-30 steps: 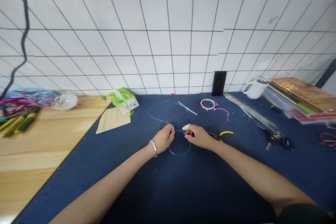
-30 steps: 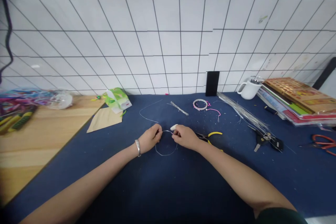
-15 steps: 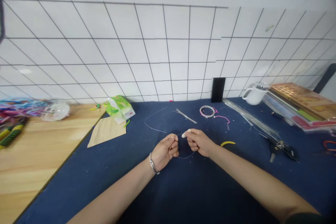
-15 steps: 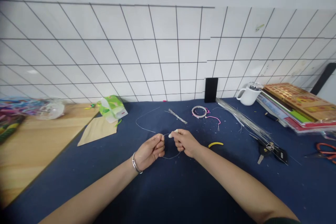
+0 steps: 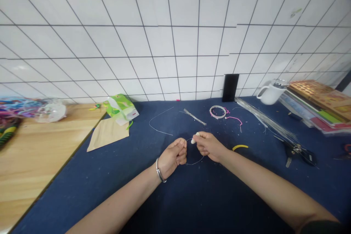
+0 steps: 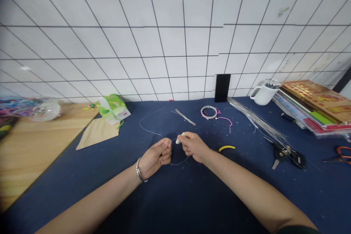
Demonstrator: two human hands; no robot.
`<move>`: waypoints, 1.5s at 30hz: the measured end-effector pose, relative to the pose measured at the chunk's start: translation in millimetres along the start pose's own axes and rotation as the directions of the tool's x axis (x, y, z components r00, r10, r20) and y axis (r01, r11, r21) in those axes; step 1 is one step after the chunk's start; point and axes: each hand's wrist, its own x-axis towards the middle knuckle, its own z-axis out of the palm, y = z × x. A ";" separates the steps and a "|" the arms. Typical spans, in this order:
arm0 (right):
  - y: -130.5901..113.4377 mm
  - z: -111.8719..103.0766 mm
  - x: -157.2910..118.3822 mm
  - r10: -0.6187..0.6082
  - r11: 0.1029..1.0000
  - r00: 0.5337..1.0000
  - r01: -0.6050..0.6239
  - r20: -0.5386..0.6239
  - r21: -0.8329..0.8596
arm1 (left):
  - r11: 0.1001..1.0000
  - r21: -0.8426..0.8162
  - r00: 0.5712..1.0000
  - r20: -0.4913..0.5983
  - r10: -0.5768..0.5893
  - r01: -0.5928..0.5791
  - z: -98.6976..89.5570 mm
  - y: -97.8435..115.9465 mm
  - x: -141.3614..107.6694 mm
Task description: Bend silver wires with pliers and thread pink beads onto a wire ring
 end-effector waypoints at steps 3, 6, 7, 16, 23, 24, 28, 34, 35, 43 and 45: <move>1.0 0.1 0.2 -0.007 1.000 1.000 0.007 -0.003 -0.021 | 1.000 0.006 1.000 0.003 0.004 -0.004 0.7 -0.5 -1.0; -0.9 -1.0 -1.7 -0.023 0.994 1.000 0.022 -0.013 -0.103 | 0.999 0.033 1.000 0.000 0.009 -0.009 1.7 -1.1 -2.8; -2.2 -1.8 -2.7 -0.039 0.985 0.999 0.036 -0.015 -0.170 | 0.998 0.056 1.000 -0.006 0.017 -0.017 1.5 -1.1 -3.6; -1.9 -8.0 -4.0 -0.368 0.281 0.924 0.219 0.106 -0.935 | 0.342 0.927 0.964 0.067 0.257 -0.156 -20.5 9.9 -4.4; -23.7 -32.3 -14.1 -0.137 0.112 0.952 0.291 0.275 -0.950 | 0.054 0.984 0.981 0.162 0.106 -0.168 -34.0 22.0 -4.7; -25.9 -35.3 -15.5 -0.098 0.093 0.947 0.316 0.307 -0.944 | 0.048 0.980 0.980 0.189 0.063 -0.192 -34.9 24.6 -5.4; -25.2 -38.3 -15.6 -0.040 0.033 0.929 0.370 0.369 -0.929 | 0.005 0.967 0.967 0.255 -0.012 -0.255 -36.4 30.0 -6.1; -19.5 -35.4 -10.7 -0.073 -0.022 0.921 0.383 0.384 -0.923 | -0.040 0.962 0.963 0.270 -0.007 -0.271 -38.5 25.8 -2.8; -19.1 -35.5 -10.4 -0.077 -0.031 0.918 0.388 0.389 -0.921 | -0.045 0.961 0.962 0.273 -0.010 -0.273 -38.7 25.5 -2.5; -15.5 -39.2 -9.0 -0.110 -0.072 0.906 0.403 0.409 -0.912 | -0.107 0.952 0.958 0.285 -0.043 -0.288 -35.3 24.9 -4.1; -14.5 -39.9 -8.2 -0.112 -0.076 0.903 0.408 0.414 -0.910 | -0.125 0.950 0.958 0.283 -0.040 -0.286 -34.0 23.5 -5.2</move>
